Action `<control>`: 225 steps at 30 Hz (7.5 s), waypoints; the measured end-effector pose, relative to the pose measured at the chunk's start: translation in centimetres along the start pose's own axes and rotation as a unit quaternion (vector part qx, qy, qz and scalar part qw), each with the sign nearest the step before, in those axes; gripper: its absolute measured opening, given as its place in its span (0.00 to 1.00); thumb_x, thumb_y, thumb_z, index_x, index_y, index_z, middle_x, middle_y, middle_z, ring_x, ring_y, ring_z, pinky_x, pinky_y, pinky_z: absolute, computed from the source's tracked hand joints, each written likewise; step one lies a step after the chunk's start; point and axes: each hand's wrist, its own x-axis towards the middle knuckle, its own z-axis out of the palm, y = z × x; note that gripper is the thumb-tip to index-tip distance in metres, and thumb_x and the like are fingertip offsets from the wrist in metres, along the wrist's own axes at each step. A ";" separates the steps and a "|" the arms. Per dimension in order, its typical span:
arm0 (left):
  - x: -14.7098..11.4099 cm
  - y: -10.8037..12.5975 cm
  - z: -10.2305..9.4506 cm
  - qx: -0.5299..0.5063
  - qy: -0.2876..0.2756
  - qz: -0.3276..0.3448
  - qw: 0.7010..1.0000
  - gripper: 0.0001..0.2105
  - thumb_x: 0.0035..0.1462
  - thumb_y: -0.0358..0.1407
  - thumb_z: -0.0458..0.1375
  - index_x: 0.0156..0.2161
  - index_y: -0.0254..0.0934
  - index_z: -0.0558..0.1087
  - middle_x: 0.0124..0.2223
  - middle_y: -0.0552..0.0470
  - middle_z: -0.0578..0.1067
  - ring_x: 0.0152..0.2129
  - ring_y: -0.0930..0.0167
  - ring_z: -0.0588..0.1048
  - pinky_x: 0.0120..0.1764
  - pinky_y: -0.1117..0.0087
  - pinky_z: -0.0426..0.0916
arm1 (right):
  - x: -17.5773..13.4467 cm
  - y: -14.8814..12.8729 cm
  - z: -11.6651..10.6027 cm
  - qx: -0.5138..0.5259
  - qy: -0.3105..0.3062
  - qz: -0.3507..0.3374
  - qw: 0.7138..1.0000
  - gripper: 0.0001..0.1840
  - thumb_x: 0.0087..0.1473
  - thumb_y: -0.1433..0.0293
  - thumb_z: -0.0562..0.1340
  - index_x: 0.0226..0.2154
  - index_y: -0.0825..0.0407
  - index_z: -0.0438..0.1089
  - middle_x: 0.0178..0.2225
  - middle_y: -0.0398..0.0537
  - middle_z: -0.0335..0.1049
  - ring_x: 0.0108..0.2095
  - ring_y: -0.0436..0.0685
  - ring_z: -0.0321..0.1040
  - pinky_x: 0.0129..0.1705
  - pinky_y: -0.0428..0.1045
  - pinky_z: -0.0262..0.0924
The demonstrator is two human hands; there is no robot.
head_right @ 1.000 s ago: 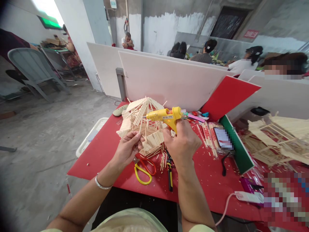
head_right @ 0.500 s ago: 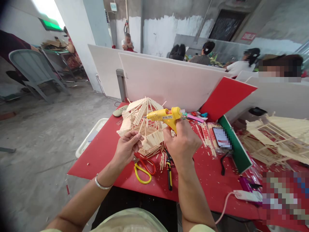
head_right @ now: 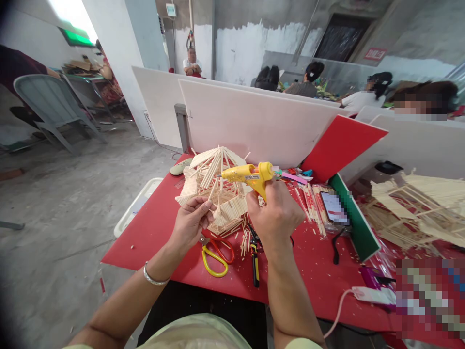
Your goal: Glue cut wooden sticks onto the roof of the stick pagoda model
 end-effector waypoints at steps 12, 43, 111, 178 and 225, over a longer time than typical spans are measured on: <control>0.5 0.1 0.0 -0.013 -0.012 -0.008 1.000 0.16 0.46 0.42 0.70 0.35 0.34 0.73 0.29 0.52 0.78 0.15 0.79 0.71 0.14 0.80 0.59 | 0.3 0.0 0.9 0.013 -0.010 0.024 1.000 0.13 0.53 0.65 0.59 0.39 0.52 0.71 0.28 0.46 0.70 0.27 0.53 0.63 0.28 0.49 0.50; 2.3 2.5 2.2 -0.103 -0.007 -0.110 0.989 0.14 0.46 0.35 0.70 0.35 0.30 0.74 0.28 0.53 0.76 0.15 0.83 0.69 0.13 0.84 0.56 | 1.2 -0.2 2.4 -0.005 0.001 0.048 0.999 0.14 0.53 0.64 0.60 0.41 0.53 0.71 0.29 0.46 0.72 0.28 0.54 0.65 0.28 0.49 0.48; 2.8 2.6 2.4 -0.057 0.021 -0.068 0.996 0.12 0.45 0.36 0.68 0.32 0.31 0.75 0.24 0.54 0.75 0.14 0.80 0.69 0.17 0.80 0.60 | -1.4 -1.2 5.0 0.131 -0.086 0.175 0.972 0.21 0.56 0.57 0.59 0.46 0.53 0.71 0.31 0.50 0.73 0.30 0.57 0.67 0.31 0.51 0.54; 3.4 2.6 0.2 -0.011 -0.035 -0.053 0.998 0.08 0.44 0.32 0.67 0.26 0.32 0.71 0.26 0.51 0.77 0.15 0.77 0.70 0.14 0.79 0.58 | -2.2 -1.6 6.1 0.143 -0.128 0.221 0.956 0.22 0.56 0.54 0.58 0.44 0.53 0.69 0.31 0.50 0.73 0.31 0.58 0.67 0.33 0.51 0.55; 2.9 2.8 0.4 -0.005 -0.029 -0.054 0.998 0.11 0.44 0.35 0.69 0.27 0.32 0.71 0.26 0.52 0.76 0.16 0.79 0.69 0.15 0.79 0.56 | -1.9 -2.4 5.1 0.185 -0.122 0.247 0.943 0.24 0.57 0.50 0.58 0.45 0.53 0.67 0.32 0.49 0.72 0.31 0.58 0.68 0.35 0.52 0.58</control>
